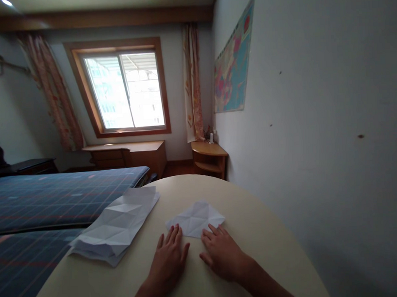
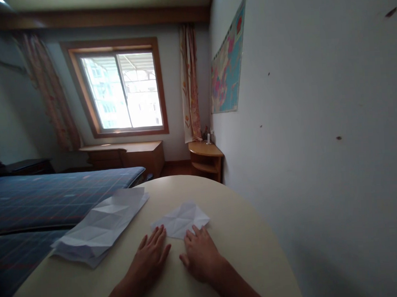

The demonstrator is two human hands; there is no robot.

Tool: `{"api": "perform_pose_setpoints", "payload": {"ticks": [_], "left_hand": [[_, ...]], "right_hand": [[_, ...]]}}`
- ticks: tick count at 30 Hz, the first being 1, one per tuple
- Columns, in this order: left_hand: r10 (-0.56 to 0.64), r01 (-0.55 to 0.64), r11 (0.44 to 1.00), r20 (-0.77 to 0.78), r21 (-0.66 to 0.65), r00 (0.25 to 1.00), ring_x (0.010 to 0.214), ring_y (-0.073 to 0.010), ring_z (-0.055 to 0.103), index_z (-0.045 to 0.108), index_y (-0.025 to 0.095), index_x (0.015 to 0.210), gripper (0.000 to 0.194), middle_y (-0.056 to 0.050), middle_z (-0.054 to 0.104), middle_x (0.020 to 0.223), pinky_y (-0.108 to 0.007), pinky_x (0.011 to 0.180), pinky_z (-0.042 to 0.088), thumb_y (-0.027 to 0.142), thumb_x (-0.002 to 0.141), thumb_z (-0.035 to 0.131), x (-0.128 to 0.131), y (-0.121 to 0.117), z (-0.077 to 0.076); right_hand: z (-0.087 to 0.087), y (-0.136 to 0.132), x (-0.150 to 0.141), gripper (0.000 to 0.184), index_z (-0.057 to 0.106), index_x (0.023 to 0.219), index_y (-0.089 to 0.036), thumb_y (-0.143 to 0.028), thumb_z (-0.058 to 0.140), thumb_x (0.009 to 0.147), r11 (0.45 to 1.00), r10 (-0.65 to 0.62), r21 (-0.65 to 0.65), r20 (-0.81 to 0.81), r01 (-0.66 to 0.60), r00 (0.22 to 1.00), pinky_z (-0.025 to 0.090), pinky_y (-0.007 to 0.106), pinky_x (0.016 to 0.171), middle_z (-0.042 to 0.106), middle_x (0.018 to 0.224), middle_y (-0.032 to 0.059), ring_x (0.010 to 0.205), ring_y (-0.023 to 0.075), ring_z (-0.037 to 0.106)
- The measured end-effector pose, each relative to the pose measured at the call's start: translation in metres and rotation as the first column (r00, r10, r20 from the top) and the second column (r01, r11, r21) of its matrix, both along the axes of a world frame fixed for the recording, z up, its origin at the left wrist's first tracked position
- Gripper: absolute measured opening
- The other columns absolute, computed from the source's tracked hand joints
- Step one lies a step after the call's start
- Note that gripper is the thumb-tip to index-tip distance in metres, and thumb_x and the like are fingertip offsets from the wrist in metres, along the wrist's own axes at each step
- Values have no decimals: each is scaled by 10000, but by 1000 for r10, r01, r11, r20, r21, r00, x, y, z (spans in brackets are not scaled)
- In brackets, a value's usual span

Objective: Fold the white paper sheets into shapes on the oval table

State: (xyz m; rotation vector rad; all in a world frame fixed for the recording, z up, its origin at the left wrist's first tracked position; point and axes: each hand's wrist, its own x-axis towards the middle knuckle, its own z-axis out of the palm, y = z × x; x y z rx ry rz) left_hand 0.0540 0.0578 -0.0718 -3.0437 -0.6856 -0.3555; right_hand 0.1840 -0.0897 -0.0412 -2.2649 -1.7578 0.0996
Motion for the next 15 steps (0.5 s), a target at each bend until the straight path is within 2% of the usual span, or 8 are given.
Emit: {"api": "perform_pose_setpoints", "payload": {"ticks": [3, 5, 10, 13, 15], "left_hand": [[28, -29, 1000, 28, 9, 999, 1273, -262, 354, 445, 141, 1270, 483, -124, 399, 1380, -514, 1025, 265, 409, 907, 274, -1, 3, 1], [61, -62, 998, 37, 13, 997, 1254, -266, 383, 472, 135, 1236, 469, -143, 439, 1349, -529, 1021, 255, 405, 904, 282, -2, 6, 2], [133, -133, 991, 1, 3, 991, 1284, -257, 336, 440, 130, 1264, 470, -143, 387, 1384, -541, 1019, 244, 371, 882, 311, -4, 13, 3], [140, -140, 990, -39, -8, 989, 1309, -245, 289, 388, 139, 1316, 502, -118, 336, 1414, -532, 1028, 233, 367, 875, 311, -4, 16, 4], [149, -150, 989, -50, -10, 988, 1319, -246, 263, 368, 138, 1334, 518, -111, 321, 1421, -527, 1034, 224, 374, 876, 307, -4, 17, 4]], "right_hand": [[2, 6, -2, 470, 392, 1330, -217, -404, 353, 900, 986, 140, 93, -4, -139, 990, 143, 500, 1073, 346, 1413, 63, 1324, 267, 216], [0, 11, -5, 495, 324, 1365, -246, -427, 337, 904, 973, 217, 90, -31, -213, 976, 137, 511, 1073, 306, 1435, 39, 1328, 266, 204], [-3, 13, -15, 584, 309, 1376, -218, -473, 403, 859, 966, 254, 73, -79, -249, 964, 188, 507, 1058, 354, 1409, 63, 1302, 305, 254], [6, 6, -16, 640, 328, 1370, -188, -463, 481, 813, 959, 282, 55, -107, -278, 953, 222, 473, 1055, 370, 1397, 87, 1288, 314, 281], [13, 1, -11, 612, 398, 1331, -184, -423, 531, 783, 942, 336, 45, -123, -333, 934, 244, 418, 1056, 405, 1375, 88, 1265, 292, 334]]}}
